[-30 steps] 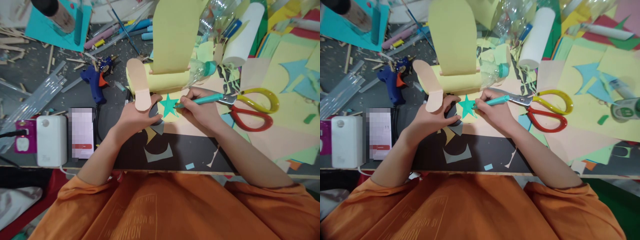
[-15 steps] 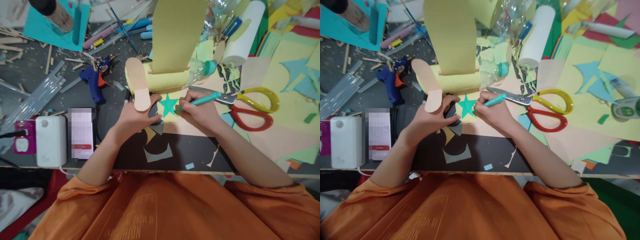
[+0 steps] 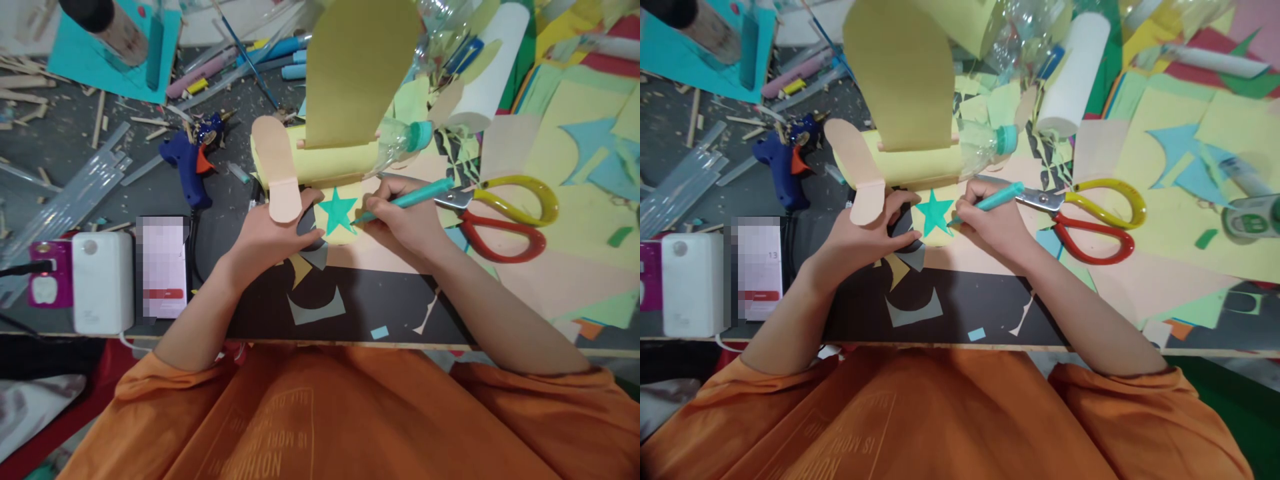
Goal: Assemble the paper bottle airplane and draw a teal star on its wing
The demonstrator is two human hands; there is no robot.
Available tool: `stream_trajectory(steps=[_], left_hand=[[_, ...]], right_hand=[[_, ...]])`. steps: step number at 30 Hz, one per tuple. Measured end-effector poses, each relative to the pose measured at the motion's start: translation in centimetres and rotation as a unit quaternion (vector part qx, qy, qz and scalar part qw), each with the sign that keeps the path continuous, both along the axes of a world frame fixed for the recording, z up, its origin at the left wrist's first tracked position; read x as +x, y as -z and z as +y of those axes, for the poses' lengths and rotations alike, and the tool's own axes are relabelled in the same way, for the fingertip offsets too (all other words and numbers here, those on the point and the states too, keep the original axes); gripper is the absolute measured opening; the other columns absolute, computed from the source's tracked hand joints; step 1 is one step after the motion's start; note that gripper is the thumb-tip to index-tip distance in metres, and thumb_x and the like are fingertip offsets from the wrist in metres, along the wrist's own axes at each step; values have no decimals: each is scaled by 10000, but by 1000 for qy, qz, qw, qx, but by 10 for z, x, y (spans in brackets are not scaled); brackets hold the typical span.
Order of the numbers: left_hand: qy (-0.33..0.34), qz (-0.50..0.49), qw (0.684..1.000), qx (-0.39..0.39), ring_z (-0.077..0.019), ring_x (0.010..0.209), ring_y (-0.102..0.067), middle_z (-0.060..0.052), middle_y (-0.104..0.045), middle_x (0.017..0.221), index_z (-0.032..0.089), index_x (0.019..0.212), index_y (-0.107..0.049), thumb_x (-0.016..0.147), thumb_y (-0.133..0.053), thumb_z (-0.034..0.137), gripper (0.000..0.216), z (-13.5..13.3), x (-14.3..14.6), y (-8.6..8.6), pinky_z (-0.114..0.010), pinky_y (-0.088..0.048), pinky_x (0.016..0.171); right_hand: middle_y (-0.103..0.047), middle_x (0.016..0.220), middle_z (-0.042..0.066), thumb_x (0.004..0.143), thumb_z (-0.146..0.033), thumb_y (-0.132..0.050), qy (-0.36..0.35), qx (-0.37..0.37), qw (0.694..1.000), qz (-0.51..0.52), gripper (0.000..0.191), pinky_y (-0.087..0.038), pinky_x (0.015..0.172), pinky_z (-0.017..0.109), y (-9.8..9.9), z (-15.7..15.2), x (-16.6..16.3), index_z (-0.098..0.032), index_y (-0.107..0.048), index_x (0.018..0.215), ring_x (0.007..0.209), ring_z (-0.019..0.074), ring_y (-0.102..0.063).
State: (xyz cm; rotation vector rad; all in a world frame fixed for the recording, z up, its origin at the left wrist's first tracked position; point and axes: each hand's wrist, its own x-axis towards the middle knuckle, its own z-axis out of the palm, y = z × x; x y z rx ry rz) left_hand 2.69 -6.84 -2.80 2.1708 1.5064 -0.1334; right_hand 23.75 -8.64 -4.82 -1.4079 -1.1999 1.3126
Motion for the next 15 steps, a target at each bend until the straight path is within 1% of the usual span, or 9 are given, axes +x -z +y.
stream_trajectory(steps=[5, 8, 15], left_hand=[[1, -1, 1000, 2, -196, 998, -669, 1, -699, 1054, 313, 1380, -555, 905, -581, 486, 507, 0, 0, -1, -259, -473, 897], [1, 0, 1000, 0, -196, 994, -668, -1, -698, 1044, 314, 1383, -554, 907, -577, 486, 507, 0, 0, -2, -258, -473, 899], [5, -4, 1000, 2, -199, 989, -664, -3, -697, 1046, 315, 1380, -558, 899, -577, 492, 513, 0, 0, -1, -264, -477, 875]], right_hand=[[-412, 526, -55, 740, -148, -604, -7, -2, 1000, -9, 285, -334, 520, 259, 1, -2, -1, -221, -415, 539, 547, 91, -387], [-423, 556, -45, 754, -168, -613, -20, -5, 999, -39, 289, -339, 552, 281, 3, -2, 0, -222, -416, 550, 582, 106, -391], [-362, 543, -49, 720, -113, -601, -48, -4, 993, -103, 351, -297, 574, 299, 3, 1, 2, -226, -337, 518, 587, 107, -348]])
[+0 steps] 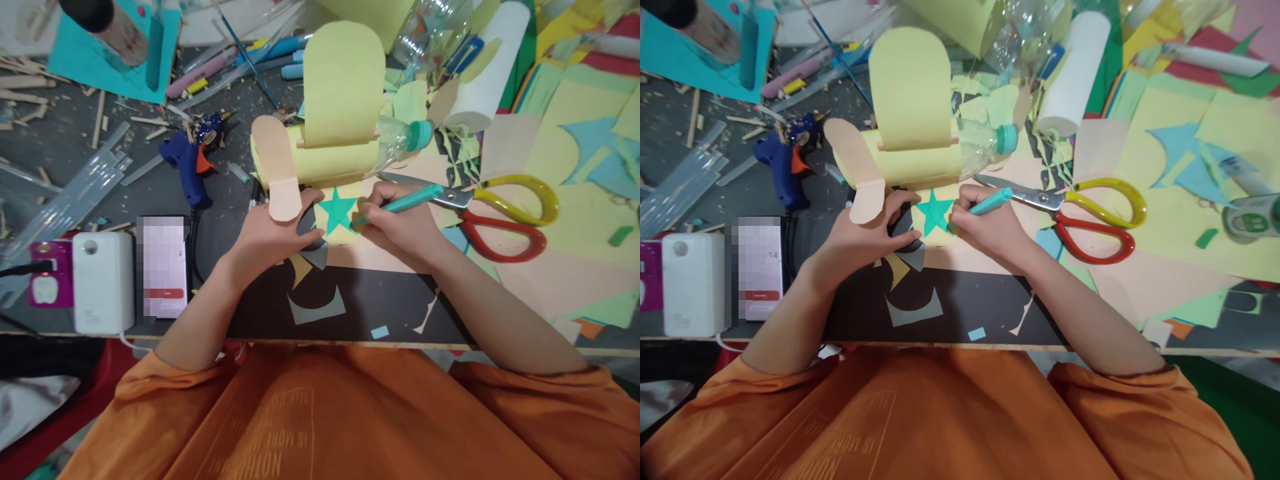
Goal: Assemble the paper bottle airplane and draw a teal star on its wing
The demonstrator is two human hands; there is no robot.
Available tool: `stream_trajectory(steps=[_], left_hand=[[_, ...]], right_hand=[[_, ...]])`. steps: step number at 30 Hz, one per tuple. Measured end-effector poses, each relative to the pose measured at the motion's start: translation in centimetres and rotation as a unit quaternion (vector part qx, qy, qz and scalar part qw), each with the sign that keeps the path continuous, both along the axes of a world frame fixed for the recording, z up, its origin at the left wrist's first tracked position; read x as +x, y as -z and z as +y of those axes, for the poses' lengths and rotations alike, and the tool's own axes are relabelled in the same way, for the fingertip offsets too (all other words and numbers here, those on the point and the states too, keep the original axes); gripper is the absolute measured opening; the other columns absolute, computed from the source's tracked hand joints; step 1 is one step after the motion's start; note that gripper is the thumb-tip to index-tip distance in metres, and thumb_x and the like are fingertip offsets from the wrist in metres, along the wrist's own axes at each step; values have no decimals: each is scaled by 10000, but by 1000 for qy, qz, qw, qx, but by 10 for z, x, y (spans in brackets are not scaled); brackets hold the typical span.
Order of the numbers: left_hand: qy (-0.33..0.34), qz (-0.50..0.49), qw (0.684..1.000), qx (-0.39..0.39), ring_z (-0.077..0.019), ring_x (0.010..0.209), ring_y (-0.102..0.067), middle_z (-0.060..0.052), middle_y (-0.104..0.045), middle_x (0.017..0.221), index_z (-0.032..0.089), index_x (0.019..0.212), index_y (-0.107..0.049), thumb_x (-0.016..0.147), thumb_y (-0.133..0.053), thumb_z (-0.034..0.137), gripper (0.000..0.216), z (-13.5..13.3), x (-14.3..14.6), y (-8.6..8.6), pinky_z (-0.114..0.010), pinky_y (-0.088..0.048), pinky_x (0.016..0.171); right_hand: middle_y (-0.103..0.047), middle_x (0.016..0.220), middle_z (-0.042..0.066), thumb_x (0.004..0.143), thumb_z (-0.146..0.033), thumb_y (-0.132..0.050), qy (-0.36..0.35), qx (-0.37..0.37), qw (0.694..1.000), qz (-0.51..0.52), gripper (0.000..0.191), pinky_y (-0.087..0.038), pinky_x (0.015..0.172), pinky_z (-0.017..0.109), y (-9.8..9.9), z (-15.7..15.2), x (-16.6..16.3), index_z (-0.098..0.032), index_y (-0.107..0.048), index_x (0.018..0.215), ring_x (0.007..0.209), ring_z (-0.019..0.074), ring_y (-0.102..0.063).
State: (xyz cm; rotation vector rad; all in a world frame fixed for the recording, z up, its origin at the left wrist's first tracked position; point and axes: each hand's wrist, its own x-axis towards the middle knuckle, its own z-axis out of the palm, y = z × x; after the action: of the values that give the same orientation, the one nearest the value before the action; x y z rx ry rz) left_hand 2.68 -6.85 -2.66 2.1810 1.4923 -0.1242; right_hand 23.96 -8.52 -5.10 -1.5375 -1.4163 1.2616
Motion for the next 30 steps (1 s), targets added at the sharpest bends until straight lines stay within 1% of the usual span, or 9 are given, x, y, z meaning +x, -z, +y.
stream_trajectory(steps=[4, 7, 9, 12, 15, 20, 23, 26, 30], left_hand=[[1, 3, 1000, 1, -201, 1006, -660, -13, -696, 1095, 310, 1389, -553, 902, -573, 476, 515, 0, 0, 0, -265, -477, 865], [4, 2, 1000, 4, -209, 1020, -658, -18, -696, 1111, 305, 1383, -559, 902, -576, 475, 511, 0, 1, -1, -272, -472, 870], [3, -3, 1000, 1, -206, 998, -663, -14, -699, 1092, 304, 1382, -560, 902, -578, 477, 510, 0, 1, -1, -273, -470, 870], [3, 0, 1000, 0, -200, 980, -665, -11, -700, 1066, 297, 1379, -561, 900, -576, 474, 511, 0, 0, 0, -266, -471, 849], [2, 2, 1000, 2, -201, 985, -663, -9, -702, 1056, 305, 1379, -556, 900, -569, 481, 511, 0, 0, 0, -262, -469, 838], [0, -3, 1000, -8, -203, 992, -661, -5, -699, 1068, 319, 1388, -548, 902, -570, 476, 511, 0, 1, -2, -264, -469, 861], [1, -8, 1000, -2, -202, 995, -658, -5, -698, 1049, 310, 1386, -551, 902, -562, 476, 512, -1, 0, -2, -266, -472, 878], [2, -14, 1000, 1, -205, 983, -661, -8, -700, 1029, 298, 1378, -556, 901, -563, 481, 511, -1, 0, -1, -271, -476, 876], [-2, -4, 1000, -7, -211, 981, -666, -7, -701, 1038, 309, 1378, -555, 898, -578, 480, 510, 0, 1, -2, -284, -478, 878]], right_hand=[[-318, 510, -62, 677, -83, -596, -9, -1, 1000, 16, 364, -258, 539, 287, -1, 1, 1, -226, -311, 502, 551, 93, -301], [-329, 498, -66, 688, -126, -577, 5, 1, 998, 69, 319, -281, 507, 278, -1, 1, 1, -231, -342, 499, 518, 88, -314], [-355, 502, -65, 693, -156, -574, 21, 7, 996, 85, 286, -300, 506, 278, 0, 0, 1, -233, -372, 506, 515, 90, -334], [-393, 530, -59, 710, -178, -583, 23, 3, 996, 82, 267, -310, 532, 284, 1, -2, 1, -232, -393, 531, 540, 95, -359], [-393, 556, -53, 741, -179, -589, 13, -5, 997, 70, 286, -314, 559, 290, 0, -2, 0, -230, -385, 548, 577, 105, -378], [-327, 518, -62, 693, -97, -592, -11, 1, 1000, 23, 345, -257, 543, 290, 1, 0, 1, -226, -332, 507, 560, 96, -300], [-304, 510, -64, 693, -112, -580, -11, 2, 998, 63, 346, -267, 522, 283, 2, 0, 3, -230, -317, 502, 538, 92, -289], [-333, 506, -61, 713, -160, -590, -3, -4, 995, 99, 316, -304, 520, 280, 2, -1, 5, -234, -356, 515, 536, 98, -319], [-358, 528, -57, 705, -173, -598, -9, -17, 997, 78, 295, -298, 534, 283, 0, -2, 3, -232, -368, 530, 557, 101, -341]])
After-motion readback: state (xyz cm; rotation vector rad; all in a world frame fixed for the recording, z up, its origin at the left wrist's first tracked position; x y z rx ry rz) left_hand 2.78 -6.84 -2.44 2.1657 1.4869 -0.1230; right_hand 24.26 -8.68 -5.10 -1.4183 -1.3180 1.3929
